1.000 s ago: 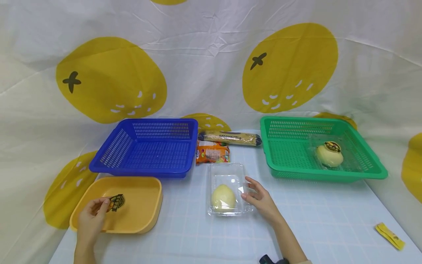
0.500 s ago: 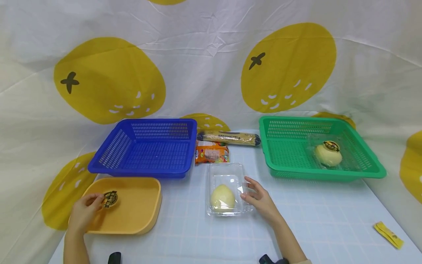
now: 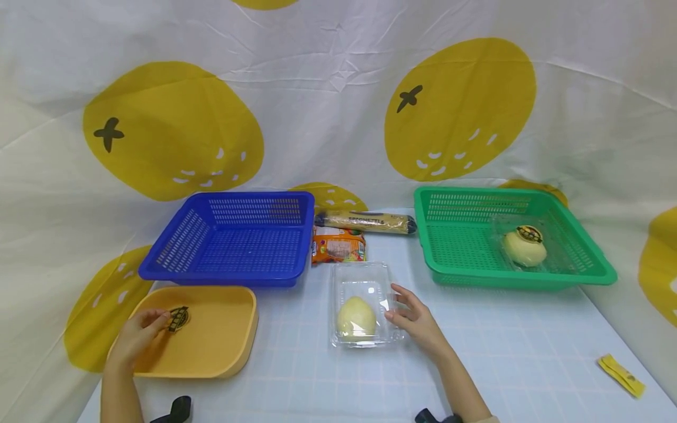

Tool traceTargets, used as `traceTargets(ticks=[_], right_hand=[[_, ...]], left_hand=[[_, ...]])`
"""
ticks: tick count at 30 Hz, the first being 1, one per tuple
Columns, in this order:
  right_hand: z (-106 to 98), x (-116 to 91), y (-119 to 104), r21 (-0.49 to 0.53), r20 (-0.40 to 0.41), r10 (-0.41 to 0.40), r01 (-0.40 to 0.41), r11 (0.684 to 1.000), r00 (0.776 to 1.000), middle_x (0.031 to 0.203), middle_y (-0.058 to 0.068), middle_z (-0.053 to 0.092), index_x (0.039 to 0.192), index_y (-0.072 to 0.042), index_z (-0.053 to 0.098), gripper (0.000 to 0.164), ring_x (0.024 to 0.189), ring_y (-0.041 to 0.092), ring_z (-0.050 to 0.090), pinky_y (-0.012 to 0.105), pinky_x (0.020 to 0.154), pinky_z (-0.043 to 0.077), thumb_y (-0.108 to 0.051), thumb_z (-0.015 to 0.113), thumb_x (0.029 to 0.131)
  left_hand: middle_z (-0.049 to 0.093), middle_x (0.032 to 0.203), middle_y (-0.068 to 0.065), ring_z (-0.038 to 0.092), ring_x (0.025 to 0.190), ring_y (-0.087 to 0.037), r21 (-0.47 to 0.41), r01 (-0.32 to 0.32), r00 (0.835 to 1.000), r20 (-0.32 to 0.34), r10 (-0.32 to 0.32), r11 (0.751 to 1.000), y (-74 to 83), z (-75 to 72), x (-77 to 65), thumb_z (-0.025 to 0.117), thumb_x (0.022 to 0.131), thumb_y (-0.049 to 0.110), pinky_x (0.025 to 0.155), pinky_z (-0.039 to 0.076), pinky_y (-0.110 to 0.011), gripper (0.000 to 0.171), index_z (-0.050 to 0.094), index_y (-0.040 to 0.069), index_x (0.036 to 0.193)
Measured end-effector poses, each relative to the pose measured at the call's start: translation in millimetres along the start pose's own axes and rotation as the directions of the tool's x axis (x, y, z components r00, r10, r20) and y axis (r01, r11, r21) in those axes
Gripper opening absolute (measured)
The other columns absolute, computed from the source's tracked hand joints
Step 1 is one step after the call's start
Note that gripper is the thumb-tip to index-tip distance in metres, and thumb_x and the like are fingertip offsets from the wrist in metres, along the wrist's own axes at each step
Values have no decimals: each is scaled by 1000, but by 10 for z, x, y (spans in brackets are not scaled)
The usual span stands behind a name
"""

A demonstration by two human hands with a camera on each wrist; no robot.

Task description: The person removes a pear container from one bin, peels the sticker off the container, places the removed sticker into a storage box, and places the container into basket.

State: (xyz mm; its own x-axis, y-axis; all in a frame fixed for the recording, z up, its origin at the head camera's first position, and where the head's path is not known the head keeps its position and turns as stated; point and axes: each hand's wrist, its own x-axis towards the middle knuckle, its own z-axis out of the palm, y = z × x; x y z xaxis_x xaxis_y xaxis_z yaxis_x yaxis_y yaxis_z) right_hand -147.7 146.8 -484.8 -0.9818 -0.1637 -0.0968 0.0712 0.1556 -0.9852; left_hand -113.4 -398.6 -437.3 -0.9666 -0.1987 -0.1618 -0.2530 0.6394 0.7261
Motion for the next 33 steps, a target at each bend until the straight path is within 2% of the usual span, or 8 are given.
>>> traceTargets(ticks=[10,14,17,22,25,27,30,33], right_hand=[[3,-8,-6,-2,4,4,-4,1000,1000,138,20,45,141,-18,41,64,114,36,54,39,85,52,-18,71,84],[4,-10,-28,-1,3,14,-14,1000,1000,138,20,44,141,-19,41,65,114,36,54,39,86,52,-20,71,84],[5,-10,-33,-1,2,12,-12,1000,1000,138,20,45,140,-19,41,64,114,36,54,41,86,52,-19,71,84],[1,-4,-23,1,5,1,-1,1000,1000,138,21,45,140,-18,41,64,113,36,54,41,86,52,-17,71,84],[-1,-3,-20,2,8,-3,3,1000,1000,138,21,45,140,-17,41,64,113,36,54,41,86,52,-17,71,84],[-3,-3,-20,0,10,-4,4,1000,1000,138,21,44,141,-17,41,64,113,36,54,41,86,52,-18,71,84],[-5,-3,-17,4,10,-3,3,1000,1000,138,21,44,141,-17,41,64,113,36,54,41,86,52,-18,71,84],[-6,-5,-15,8,12,-2,2,1000,1000,138,22,44,141,-16,41,64,113,36,54,41,86,52,-18,71,84]], left_hand=[[53,112,-38,44,79,9,74,-42,999,6,42,996,-23,41,33,46,99,22,66,39,-9,50,42,-23,120],[48,119,-41,59,93,-23,128,-53,999,10,52,990,-2,51,21,44,100,24,75,44,-19,53,40,-22,126],[40,128,-43,44,115,-51,134,-49,999,27,45,990,23,57,16,38,101,26,92,43,-43,57,33,-23,130],[29,135,-42,28,125,-56,84,-40,999,30,38,996,51,61,6,34,102,27,101,26,-62,59,26,-21,135],[33,135,-40,32,124,-50,78,-43,999,-21,45,996,43,68,-9,37,102,28,104,34,-46,58,31,-18,135],[44,132,-35,49,116,-27,67,-54,995,-77,60,996,29,75,-25,41,100,29,96,40,-24,56,37,-16,134],[65,112,2,50,91,11,17,-90,983,-161,92,996,13,86,-53,49,98,29,76,39,-5,53,44,-13,131],[48,94,35,42,80,25,-91,-129,970,-219,106,987,29,101,-82,53,96,27,67,40,-1,54,43,-13,130]])
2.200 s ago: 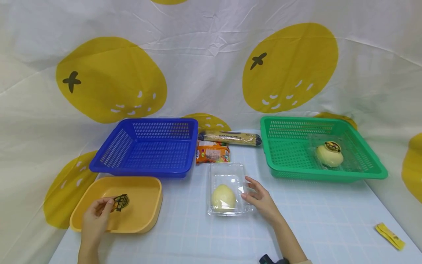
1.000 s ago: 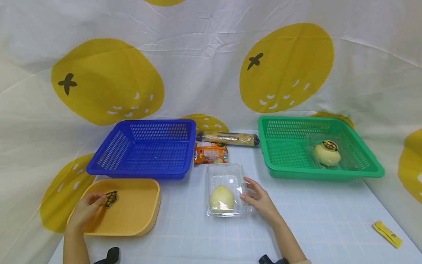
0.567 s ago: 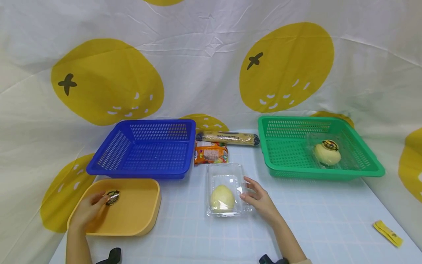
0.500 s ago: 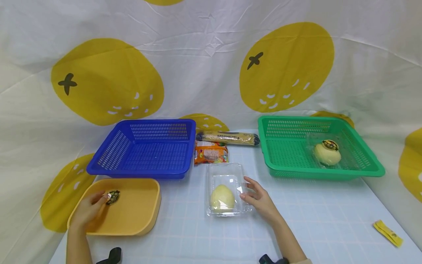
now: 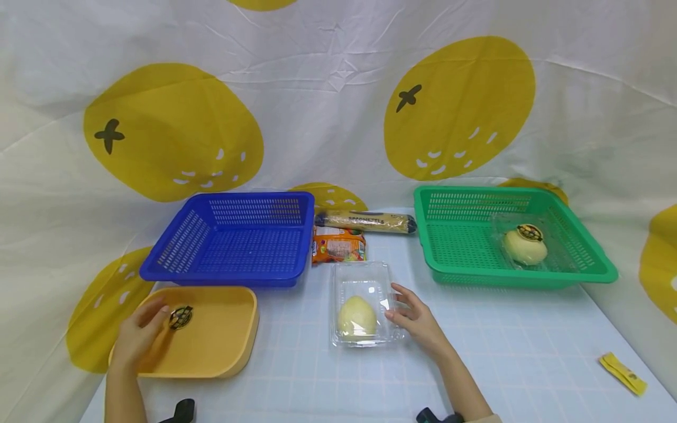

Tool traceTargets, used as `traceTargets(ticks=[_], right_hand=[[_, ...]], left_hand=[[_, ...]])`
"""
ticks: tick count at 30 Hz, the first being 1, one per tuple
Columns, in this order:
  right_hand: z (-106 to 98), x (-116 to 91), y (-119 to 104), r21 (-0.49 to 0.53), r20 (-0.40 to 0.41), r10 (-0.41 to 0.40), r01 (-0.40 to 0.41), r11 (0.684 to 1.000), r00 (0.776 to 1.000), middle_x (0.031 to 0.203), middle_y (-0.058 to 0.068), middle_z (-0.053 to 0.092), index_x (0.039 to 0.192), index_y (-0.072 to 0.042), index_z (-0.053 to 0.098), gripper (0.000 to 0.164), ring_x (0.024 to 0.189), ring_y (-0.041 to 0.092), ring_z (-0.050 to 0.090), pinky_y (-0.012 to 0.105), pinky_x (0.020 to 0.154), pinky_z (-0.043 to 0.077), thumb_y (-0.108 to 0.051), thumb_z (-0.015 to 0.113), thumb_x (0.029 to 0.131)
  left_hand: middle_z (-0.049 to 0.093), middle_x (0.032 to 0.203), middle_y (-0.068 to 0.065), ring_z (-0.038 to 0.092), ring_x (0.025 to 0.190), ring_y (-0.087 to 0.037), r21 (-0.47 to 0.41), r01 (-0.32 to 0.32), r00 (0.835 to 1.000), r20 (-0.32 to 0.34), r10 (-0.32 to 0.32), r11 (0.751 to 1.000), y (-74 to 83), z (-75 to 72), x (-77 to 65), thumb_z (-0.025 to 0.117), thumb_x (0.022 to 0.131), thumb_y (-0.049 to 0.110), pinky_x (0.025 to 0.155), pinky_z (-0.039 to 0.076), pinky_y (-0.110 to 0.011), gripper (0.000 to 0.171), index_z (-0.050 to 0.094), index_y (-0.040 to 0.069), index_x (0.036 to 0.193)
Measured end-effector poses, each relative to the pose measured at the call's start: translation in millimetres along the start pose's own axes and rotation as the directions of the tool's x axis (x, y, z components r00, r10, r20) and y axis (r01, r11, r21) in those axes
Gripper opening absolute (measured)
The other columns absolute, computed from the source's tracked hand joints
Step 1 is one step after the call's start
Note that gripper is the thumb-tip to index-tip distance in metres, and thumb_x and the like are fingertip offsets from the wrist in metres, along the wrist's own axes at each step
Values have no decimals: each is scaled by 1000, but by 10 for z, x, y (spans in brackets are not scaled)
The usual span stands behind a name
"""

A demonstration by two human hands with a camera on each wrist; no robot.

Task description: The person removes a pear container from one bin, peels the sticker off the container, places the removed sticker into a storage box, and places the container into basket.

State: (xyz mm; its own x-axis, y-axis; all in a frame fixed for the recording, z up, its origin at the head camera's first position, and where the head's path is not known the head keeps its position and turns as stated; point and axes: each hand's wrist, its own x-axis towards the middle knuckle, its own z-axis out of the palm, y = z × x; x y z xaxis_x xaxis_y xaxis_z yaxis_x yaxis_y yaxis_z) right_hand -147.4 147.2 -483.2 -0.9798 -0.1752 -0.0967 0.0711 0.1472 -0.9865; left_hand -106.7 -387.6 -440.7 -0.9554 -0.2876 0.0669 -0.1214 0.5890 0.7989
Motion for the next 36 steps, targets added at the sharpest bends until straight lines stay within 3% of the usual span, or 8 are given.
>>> traceTargets(ticks=[3,6,9,12,17,23,30,36], right_hand=[[3,1,4,1,0,-1,1,1000,1000,137,22,44,140,-16,41,64,113,36,54,41,86,52,-17,71,83],[5,1,5,1,-2,-3,3,1000,1000,137,22,44,140,-17,41,64,113,36,54,41,86,52,-17,71,83],[5,3,3,-2,-4,2,-2,1000,1000,137,22,44,140,-17,42,65,113,36,54,42,86,52,-18,72,83],[5,5,0,-7,-6,8,-8,1000,1000,137,21,44,140,-18,42,65,113,36,54,42,86,52,-18,72,83],[7,3,-2,-7,-6,3,-3,1000,1000,137,21,45,140,-17,42,64,113,36,55,42,86,51,-17,71,83],[12,6,0,-13,-9,4,-4,1000,1000,137,21,45,140,-18,41,65,114,37,54,43,87,51,-18,72,83],[6,0,-10,-16,-16,18,-18,1000,1000,138,20,44,140,-18,41,65,115,37,53,42,87,51,-19,72,83],[4,6,13,-17,-11,1,-2,1000,1000,137,21,45,141,-18,41,65,114,37,54,42,87,51,-19,71,83]], left_hand=[[47,90,39,49,80,21,-156,23,999,-34,-29,988,43,15,-20,55,95,24,66,45,-4,53,41,-11,133],[56,91,31,56,82,15,-334,29,996,-66,-54,942,62,31,-31,58,94,18,66,49,-8,46,45,-3,133],[64,95,21,61,85,7,-514,-48,995,-96,-1,856,-20,72,-18,60,92,10,68,52,-13,38,53,3,129],[68,102,10,64,90,-1,-631,-150,988,-123,93,761,-71,151,-21,58,91,1,71,53,-18,38,53,-1,128],[69,106,1,65,93,-6,-702,-236,971,-140,195,672,246,293,-159,53,90,-10,74,53,-19,36,52,-5,126],[67,111,-5,64,101,-11,-728,-267,955,-113,274,631,563,473,-233,47,88,-18,81,51,-20,39,54,-5,124],[65,115,-6,60,108,-13,-660,-273,937,-17,348,700,799,811,-273,52,87,-16,88,47,-17,40,48,-10,126],[61,120,-10,57,112,-15,-663,-320,883,49,467,676,952,1075,-288,54,87,-14,92,46,-19,41,45,-13,127]])
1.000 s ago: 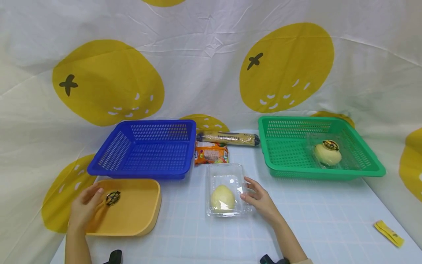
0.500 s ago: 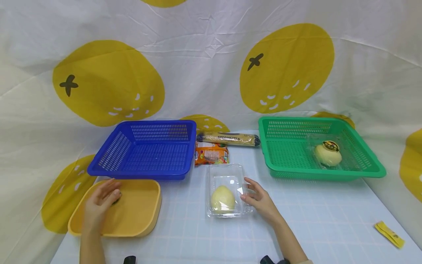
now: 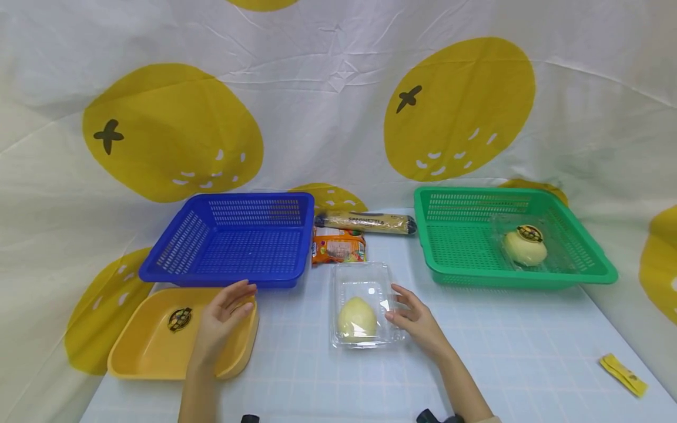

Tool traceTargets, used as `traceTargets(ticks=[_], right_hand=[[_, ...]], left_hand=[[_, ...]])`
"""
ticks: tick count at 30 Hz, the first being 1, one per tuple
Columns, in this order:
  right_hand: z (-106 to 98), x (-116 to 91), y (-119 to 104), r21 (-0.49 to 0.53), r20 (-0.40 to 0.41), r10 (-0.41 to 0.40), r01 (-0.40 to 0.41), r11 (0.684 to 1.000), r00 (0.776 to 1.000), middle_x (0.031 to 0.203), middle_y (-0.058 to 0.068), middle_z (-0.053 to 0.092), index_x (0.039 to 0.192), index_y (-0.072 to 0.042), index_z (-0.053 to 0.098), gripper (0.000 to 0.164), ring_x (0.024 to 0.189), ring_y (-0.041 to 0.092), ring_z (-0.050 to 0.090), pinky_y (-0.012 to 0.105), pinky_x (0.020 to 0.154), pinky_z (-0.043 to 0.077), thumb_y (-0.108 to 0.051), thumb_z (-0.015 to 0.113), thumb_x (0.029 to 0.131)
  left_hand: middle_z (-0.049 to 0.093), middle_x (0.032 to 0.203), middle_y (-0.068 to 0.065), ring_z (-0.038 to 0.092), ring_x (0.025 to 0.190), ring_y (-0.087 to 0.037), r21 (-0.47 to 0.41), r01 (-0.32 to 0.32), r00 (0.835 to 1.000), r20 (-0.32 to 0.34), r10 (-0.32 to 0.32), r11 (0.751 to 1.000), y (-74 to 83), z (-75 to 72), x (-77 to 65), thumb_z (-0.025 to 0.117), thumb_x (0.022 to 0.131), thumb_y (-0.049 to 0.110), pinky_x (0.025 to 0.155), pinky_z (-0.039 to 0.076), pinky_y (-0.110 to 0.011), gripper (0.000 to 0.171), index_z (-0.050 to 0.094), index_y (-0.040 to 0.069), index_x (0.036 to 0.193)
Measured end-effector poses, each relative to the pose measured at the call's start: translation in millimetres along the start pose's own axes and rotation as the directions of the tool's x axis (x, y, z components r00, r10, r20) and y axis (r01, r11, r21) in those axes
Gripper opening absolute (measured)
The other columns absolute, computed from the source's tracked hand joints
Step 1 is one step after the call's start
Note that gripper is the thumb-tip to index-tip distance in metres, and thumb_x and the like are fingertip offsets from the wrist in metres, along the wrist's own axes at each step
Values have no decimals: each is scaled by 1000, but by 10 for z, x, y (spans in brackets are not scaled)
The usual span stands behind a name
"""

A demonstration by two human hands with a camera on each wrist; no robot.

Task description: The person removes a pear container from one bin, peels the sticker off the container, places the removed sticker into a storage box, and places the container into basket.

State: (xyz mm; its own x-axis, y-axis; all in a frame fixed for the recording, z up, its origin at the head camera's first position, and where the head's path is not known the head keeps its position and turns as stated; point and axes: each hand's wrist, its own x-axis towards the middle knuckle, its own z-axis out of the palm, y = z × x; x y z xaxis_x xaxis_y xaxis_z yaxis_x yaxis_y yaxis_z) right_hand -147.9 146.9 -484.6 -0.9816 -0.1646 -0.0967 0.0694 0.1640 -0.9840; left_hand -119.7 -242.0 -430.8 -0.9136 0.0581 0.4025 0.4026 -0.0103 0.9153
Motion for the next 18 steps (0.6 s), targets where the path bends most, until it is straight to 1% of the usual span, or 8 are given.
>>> traceTargets(ticks=[2,4,6,9,11,13,16,18], right_hand=[[0,2,12,1,-1,-4,4,1000,1000,137,21,45,141,-18,41,65,113,37,54,41,86,52,-18,72,83],[-2,3,23,2,-9,-3,3,1000,1000,137,20,46,140,-18,42,65,113,36,55,41,86,52,-18,72,83],[-2,3,29,0,-12,0,0,1000,1000,136,19,46,140,-19,42,65,112,35,55,40,85,52,-19,72,83],[-4,3,32,1,-4,-10,10,1000,1000,137,20,46,140,-19,42,65,111,35,56,39,85,52,-18,72,83],[-5,2,31,5,4,-18,18,1000,1000,137,21,45,140,-17,42,64,110,35,57,39,84,52,-18,71,83],[-7,1,25,11,11,-26,26,1000,1000,137,22,45,141,-16,41,64,110,35,57,38,83,52,-17,71,84],[-6,0,19,10,11,-25,25,1000,1000,137,23,45,141,-16,41,64,109,34,57,38,83,52,-18,71,84],[-6,1,11,7,9,-21,21,1000,1000,138,22,45,141,-17,41,64,110,34,57,39,84,52,-18,71,84]], left_hand=[[60,122,-12,56,114,-16,-8,-3,999,34,3,1000,-16,100,18,55,88,-11,93,46,-20,42,45,-12,128],[58,123,-15,56,115,-17,-26,20,999,48,-18,999,-37,205,28,56,88,-9,93,46,-21,42,45,-12,128],[57,123,-20,56,115,-19,-48,48,998,51,-46,998,-70,309,32,58,87,-9,92,47,-22,43,43,-15,128],[55,121,-28,57,113,-21,-70,75,996,61,-71,995,-136,456,37,59,86,-10,92,48,-25,44,42,-18,125],[54,119,-31,58,112,-23,-60,81,994,79,-76,995,-181,549,45,60,85,-10,91,48,-26,44,43,-19,124],[53,118,-34,57,112,-25,-49,83,991,113,-77,995,-220,639,58,61,84,-10,91,49,-27,44,43,-19,124],[50,122,-36,53,116,-31,-29,116,983,145,-111,993,-273,771,79,63,83,-8,92,49,-31,46,45,-16,125],[47,127,-35,48,121,-37,-9,143,979,146,-140,990,-311,861,98,65,83,-5,94,47,-37,49,47,-13,127]])
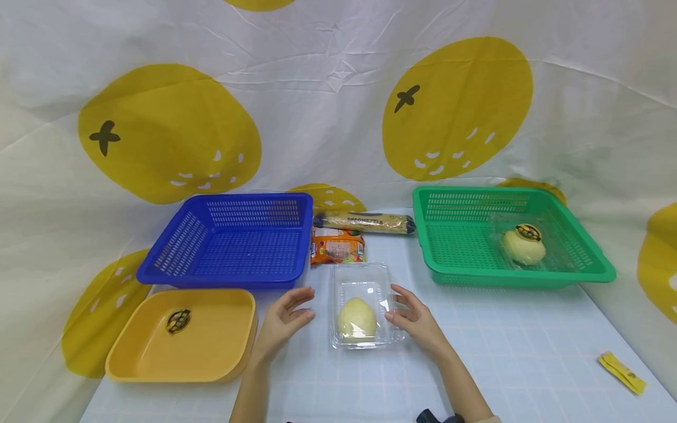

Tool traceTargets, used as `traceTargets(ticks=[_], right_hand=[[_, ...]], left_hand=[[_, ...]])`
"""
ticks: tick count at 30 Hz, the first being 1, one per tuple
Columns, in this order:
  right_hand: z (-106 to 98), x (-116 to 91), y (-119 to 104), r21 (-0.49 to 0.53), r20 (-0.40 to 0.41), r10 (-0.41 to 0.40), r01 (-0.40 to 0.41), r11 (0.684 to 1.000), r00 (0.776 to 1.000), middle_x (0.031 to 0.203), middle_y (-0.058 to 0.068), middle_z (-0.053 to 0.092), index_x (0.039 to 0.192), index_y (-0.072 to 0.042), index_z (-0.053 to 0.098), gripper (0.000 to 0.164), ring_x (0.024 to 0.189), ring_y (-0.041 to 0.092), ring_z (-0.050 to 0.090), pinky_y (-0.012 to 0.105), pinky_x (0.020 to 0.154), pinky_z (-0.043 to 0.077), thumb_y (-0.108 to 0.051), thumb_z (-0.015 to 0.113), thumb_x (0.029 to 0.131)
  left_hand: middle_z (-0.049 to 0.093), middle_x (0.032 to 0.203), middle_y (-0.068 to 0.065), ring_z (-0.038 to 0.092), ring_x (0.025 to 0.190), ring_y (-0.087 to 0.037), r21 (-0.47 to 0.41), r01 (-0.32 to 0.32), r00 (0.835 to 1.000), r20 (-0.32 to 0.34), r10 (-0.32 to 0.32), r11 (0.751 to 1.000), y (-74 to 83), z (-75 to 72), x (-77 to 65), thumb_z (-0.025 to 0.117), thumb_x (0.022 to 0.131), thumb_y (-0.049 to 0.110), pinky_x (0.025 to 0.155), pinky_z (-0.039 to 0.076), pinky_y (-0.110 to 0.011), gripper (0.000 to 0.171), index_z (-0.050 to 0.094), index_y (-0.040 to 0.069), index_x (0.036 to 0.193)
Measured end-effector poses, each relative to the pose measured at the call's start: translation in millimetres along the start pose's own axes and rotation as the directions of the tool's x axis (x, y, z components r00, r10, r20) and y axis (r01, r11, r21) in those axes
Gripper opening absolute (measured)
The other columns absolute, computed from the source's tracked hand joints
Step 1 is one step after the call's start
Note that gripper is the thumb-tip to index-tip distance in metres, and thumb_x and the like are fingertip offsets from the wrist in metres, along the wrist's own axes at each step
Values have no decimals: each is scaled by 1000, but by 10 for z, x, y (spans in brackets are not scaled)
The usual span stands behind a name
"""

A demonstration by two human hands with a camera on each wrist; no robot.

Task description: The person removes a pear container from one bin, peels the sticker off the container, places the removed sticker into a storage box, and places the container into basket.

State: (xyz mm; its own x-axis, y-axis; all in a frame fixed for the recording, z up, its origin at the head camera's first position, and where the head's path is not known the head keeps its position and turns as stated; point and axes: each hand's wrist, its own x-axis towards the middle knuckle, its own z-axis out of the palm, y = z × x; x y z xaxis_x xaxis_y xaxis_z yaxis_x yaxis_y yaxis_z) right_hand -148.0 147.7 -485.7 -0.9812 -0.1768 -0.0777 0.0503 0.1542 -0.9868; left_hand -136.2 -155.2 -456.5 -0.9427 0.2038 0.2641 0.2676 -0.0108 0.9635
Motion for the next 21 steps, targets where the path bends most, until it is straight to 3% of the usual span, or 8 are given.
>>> traceTargets(ticks=[4,9,14,21], right_hand=[[3,-1,-1,-3,-11,11,-11,1000,1000,137,20,45,140,-18,42,64,110,34,57,39,84,52,-19,72,83],[6,7,2,-1,-11,12,-12,1000,1000,137,21,45,140,-18,42,64,110,34,56,39,84,52,-19,72,83],[5,6,-2,12,-2,6,-6,1000,1000,137,22,45,141,-17,41,64,111,34,56,39,84,52,-17,71,84],[-8,-5,12,7,-8,10,-10,1000,1000,137,21,46,141,-17,42,64,111,35,56,36,84,52,-18,71,83]], left_hand=[[41,139,-28,37,130,-42,39,59,998,-19,-58,998,-80,160,65,70,81,-2,100,40,-49,57,46,-7,132],[33,147,-22,30,135,-41,42,112,994,0,-112,993,-138,305,117,72,79,3,101,39,-50,67,41,-1,139],[29,148,-22,29,134,-45,28,115,992,48,-116,993,-175,393,151,73,79,4,101,38,-51,74,35,-1,142],[28,149,-23,29,134,-44,83,126,989,71,-132,989,-188,472,148,74,78,11,102,36,-52,81,30,0,145]])
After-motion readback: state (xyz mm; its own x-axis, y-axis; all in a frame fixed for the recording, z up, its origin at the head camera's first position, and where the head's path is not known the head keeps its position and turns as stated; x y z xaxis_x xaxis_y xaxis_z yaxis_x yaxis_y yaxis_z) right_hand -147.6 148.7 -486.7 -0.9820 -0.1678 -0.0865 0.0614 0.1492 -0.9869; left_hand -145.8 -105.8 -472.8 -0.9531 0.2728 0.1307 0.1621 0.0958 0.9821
